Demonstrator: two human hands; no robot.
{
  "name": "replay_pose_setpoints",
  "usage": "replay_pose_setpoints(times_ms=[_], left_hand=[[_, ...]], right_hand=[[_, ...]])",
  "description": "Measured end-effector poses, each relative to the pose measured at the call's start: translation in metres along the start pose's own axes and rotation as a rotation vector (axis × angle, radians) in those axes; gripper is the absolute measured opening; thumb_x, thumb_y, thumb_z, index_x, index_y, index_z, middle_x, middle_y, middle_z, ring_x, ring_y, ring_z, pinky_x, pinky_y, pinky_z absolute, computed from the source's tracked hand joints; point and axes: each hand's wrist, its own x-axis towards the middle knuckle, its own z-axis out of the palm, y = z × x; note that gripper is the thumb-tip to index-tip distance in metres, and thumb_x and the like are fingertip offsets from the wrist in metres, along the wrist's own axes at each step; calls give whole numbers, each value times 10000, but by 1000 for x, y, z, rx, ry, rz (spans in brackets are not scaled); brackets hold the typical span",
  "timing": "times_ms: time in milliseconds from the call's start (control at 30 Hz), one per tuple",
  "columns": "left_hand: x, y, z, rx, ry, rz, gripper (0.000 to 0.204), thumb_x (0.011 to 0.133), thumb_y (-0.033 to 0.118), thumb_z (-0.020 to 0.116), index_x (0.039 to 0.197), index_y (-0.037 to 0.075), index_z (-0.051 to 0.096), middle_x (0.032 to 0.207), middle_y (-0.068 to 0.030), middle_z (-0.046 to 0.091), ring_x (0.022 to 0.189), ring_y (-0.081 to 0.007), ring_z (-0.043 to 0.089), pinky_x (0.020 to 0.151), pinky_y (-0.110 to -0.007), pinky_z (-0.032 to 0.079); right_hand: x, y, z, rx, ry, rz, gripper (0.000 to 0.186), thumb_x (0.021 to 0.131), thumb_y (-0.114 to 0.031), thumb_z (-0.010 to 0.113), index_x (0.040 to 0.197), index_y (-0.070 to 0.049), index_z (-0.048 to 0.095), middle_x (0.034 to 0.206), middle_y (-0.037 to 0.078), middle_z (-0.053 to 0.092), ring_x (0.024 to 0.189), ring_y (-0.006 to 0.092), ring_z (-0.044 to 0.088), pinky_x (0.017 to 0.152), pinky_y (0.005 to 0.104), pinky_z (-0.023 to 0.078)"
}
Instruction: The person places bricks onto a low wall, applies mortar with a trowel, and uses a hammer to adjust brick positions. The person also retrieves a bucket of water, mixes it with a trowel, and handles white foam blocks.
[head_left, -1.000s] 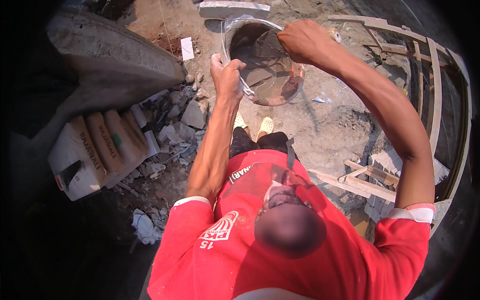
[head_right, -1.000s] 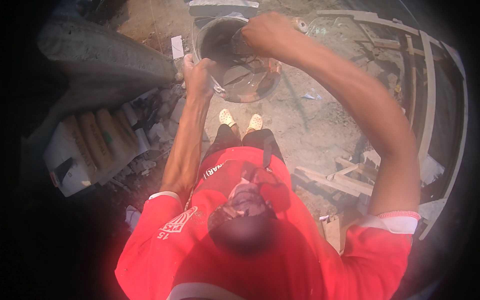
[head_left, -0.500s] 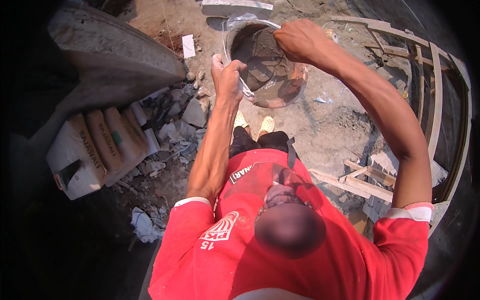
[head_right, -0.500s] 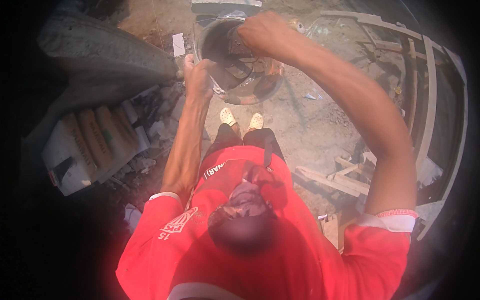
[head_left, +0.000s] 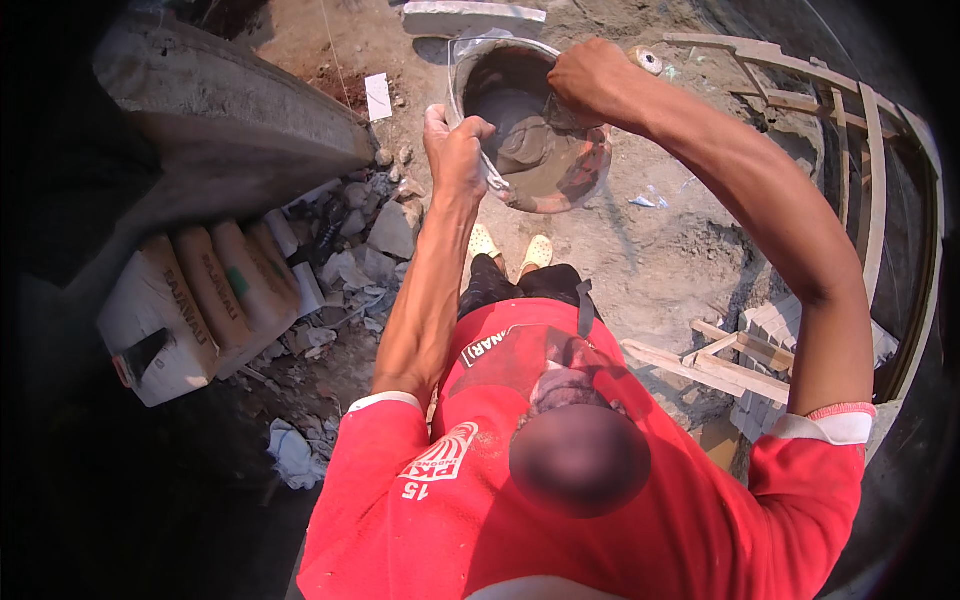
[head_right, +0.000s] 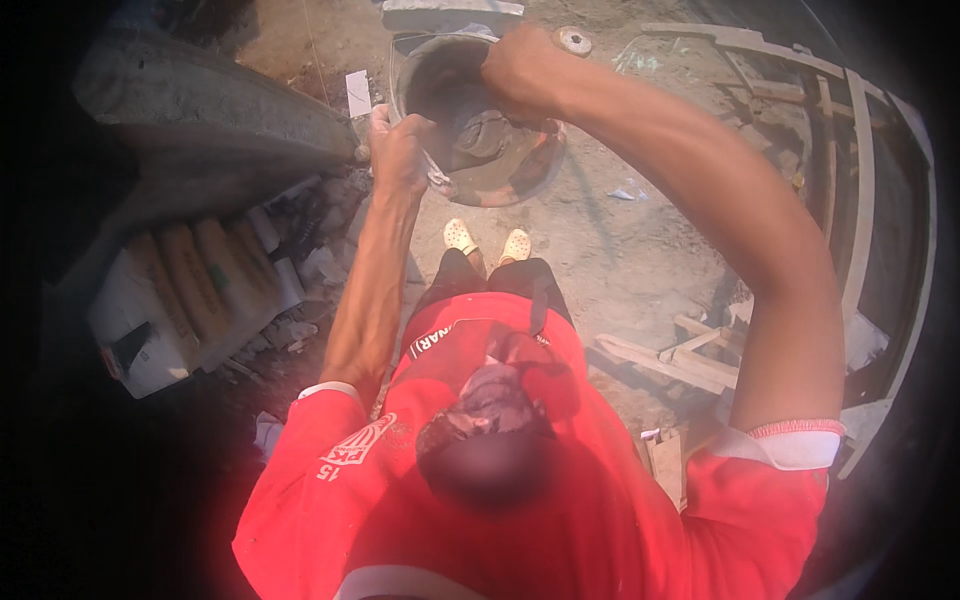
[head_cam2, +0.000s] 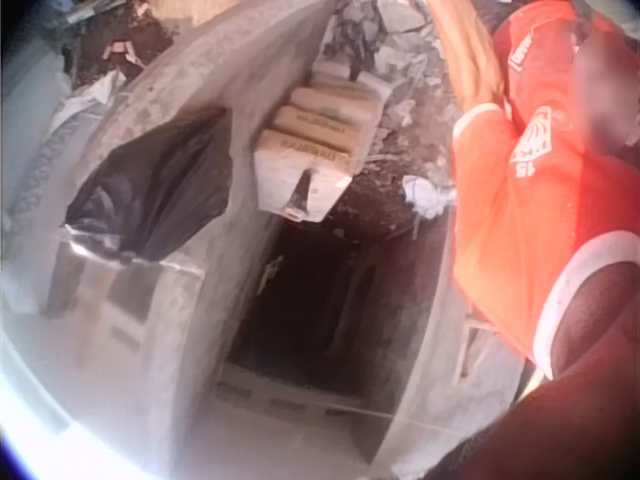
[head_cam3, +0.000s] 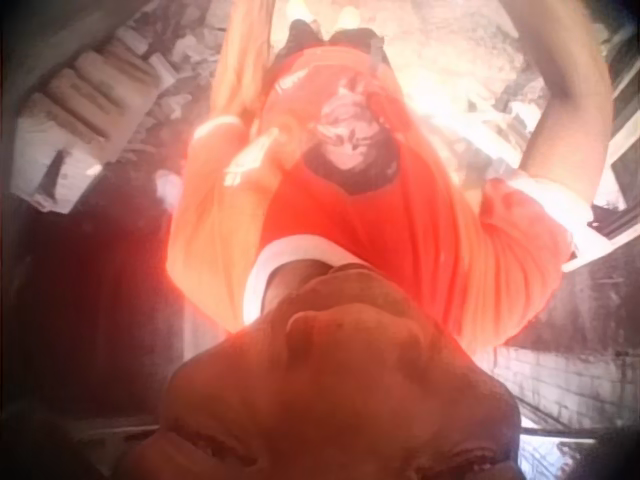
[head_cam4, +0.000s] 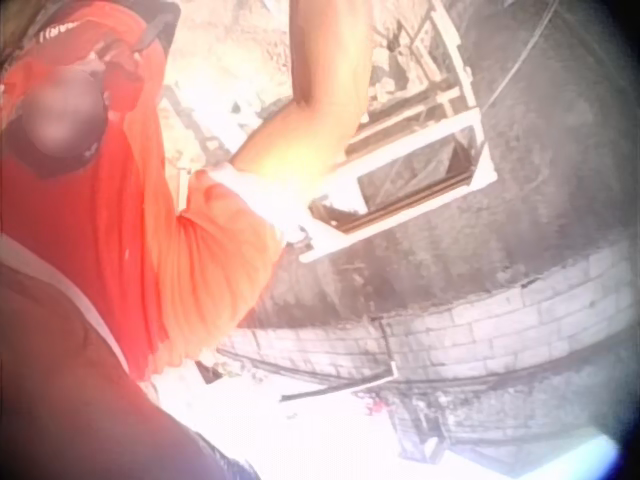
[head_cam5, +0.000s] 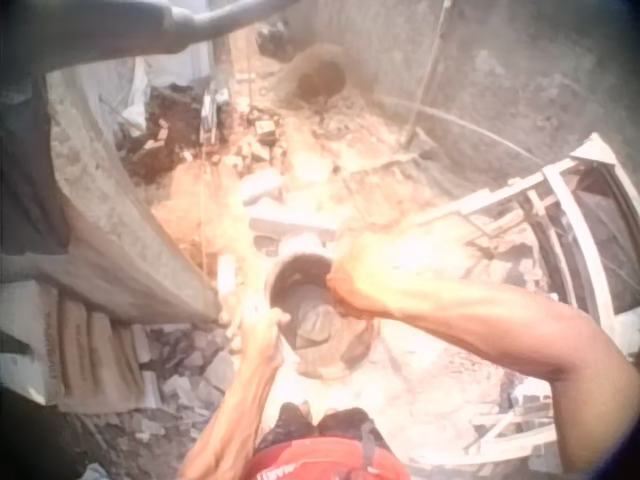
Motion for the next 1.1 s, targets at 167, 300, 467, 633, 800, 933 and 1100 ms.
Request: replay_pose_setpoints(times_ms=[167,300,467,633,800,933,1100], left_hand=[[7,0,1,-60,1,-46,377,665,-124,600,976,38,462,842,-43,517,698,-126,518,645,-280,473],[15,1,-2,-63,-10,-46,383,665,-123,600,983,37,459,854,-47,512,705,-126,514,644,-283,477],[31,-6,7,-37,-18,-33,338,741,-117,573,1025,31,464,885,-85,578,741,-167,591,671,-319,523],[52,-9,19,-50,-12,-77,340,742,-118,565,1030,35,466,887,-88,580,759,-171,595,690,-323,523],[73,-10,51,-52,43,-69,375,678,-120,590,986,46,456,849,-52,528,726,-142,527,686,-307,491],[102,-11,85,-53,7,-45,375,683,-119,588,993,47,458,860,-51,537,733,-138,532,698,-306,492],[128,-14,112,-5,10,-28,388,715,-100,578,1066,38,486,964,-85,572,849,-177,573,792,-322,502]], right_hand=[[3,2,2,524,-314,122,191,766,-147,651,876,-35,760,894,166,736,802,315,725,650,397,584],[1,22,7,204,87,244,161,780,-127,668,858,-14,753,864,182,739,783,326,732,627,409,582],[3,7,34,21,191,114,94,734,-72,675,760,-62,764,763,119,736,764,290,740,637,401,586],[-10,26,46,173,212,45,96,742,-95,671,728,-32,741,755,167,722,756,321,733,662,434,585],[12,75,27,-18,300,249,90,779,-136,702,736,-86,763,763,102,740,747,273,743,634,394,582],[31,80,45,-11,421,32,101,779,-135,692,749,-76,768,782,113,738,754,288,744,629,407,579],[20,154,58,87,310,-3,110,780,-107,669,762,-77,772,825,137,726,813,287,739,733,413,580]])
